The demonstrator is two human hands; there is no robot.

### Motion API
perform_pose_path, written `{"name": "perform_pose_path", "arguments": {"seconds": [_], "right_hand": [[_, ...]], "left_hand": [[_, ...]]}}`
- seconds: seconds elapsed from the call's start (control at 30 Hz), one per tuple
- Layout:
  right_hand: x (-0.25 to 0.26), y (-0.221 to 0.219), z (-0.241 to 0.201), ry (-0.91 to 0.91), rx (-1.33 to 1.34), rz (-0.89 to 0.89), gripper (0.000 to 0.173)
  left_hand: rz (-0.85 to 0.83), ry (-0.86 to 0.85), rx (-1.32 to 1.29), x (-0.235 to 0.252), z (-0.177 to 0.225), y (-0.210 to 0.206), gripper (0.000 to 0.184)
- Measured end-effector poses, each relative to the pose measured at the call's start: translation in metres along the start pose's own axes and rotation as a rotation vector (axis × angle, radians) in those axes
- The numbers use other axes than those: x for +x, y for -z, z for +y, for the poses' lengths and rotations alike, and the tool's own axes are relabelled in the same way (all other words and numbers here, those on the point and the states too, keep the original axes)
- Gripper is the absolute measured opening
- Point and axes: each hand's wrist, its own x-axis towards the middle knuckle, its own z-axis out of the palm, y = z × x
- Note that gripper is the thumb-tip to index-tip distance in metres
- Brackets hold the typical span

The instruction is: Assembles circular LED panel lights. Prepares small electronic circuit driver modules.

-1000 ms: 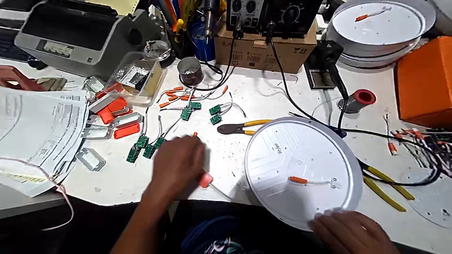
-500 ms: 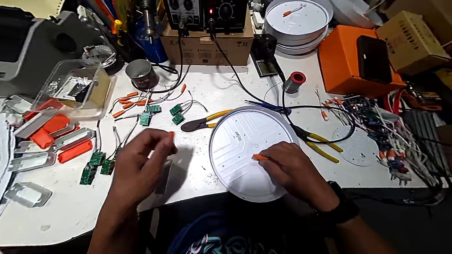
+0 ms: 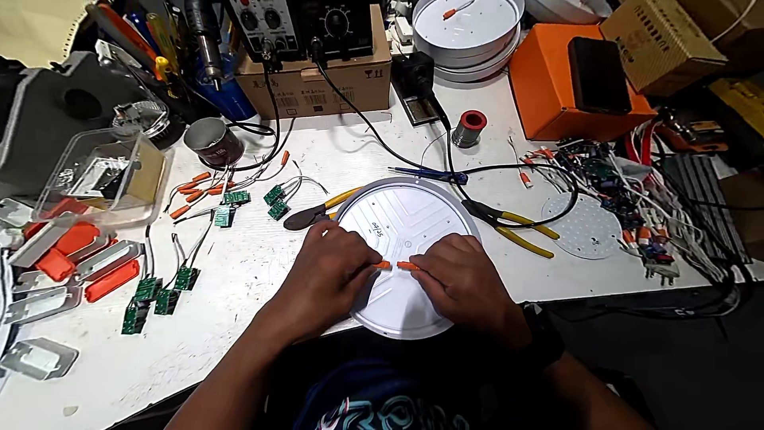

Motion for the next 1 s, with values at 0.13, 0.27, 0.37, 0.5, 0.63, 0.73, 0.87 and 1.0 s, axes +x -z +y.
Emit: {"name": "perform_pose_path", "arguments": {"seconds": [0.13, 0.27, 0.37, 0.5, 0.63, 0.73, 0.87, 1.0], "right_hand": [[0.001, 0.001, -0.001, 0.033, -0.029, 0.018, 0.027], [0.001, 0.001, -0.002, 0.028, -0.035, 0.011, 0.027], [0.001, 0.001, -0.002, 0.021, -0.031, 0.004, 0.028], [0.001, 0.001, -0.001, 0.027, -0.017, 0.004, 0.028], [0.000, 0.002, 0.000, 0.034, 0.010, 0.020, 0.027], [-0.001, 0.002, 0.001, 0.037, 0.034, 0.034, 0.027], [-0.001, 0.004, 0.001, 0.040, 0.052, 0.029, 0.028], [-0.001, 0.006, 0.002, 0.052, 0.060, 0.038, 0.027]], "left_hand": [[-0.001, 0.040, -0.051, 0.002, -0.005, -0.003, 0.019], [-0.017, 0.072, -0.062, 0.004, -0.006, -0.003, 0.018], [-0.032, 0.084, -0.089, 0.005, -0.007, -0.001, 0.018], [-0.033, 0.090, -0.151, 0.007, -0.006, 0.003, 0.015], [-0.032, 0.090, -0.176, 0.008, -0.005, 0.004, 0.014], [-0.039, 0.089, -0.185, 0.010, -0.004, 0.004, 0.014], [-0.043, 0.071, -0.194, 0.012, -0.003, 0.004, 0.014], [-0.064, 0.083, -0.185, 0.015, -0.002, 0.006, 0.013]]}}
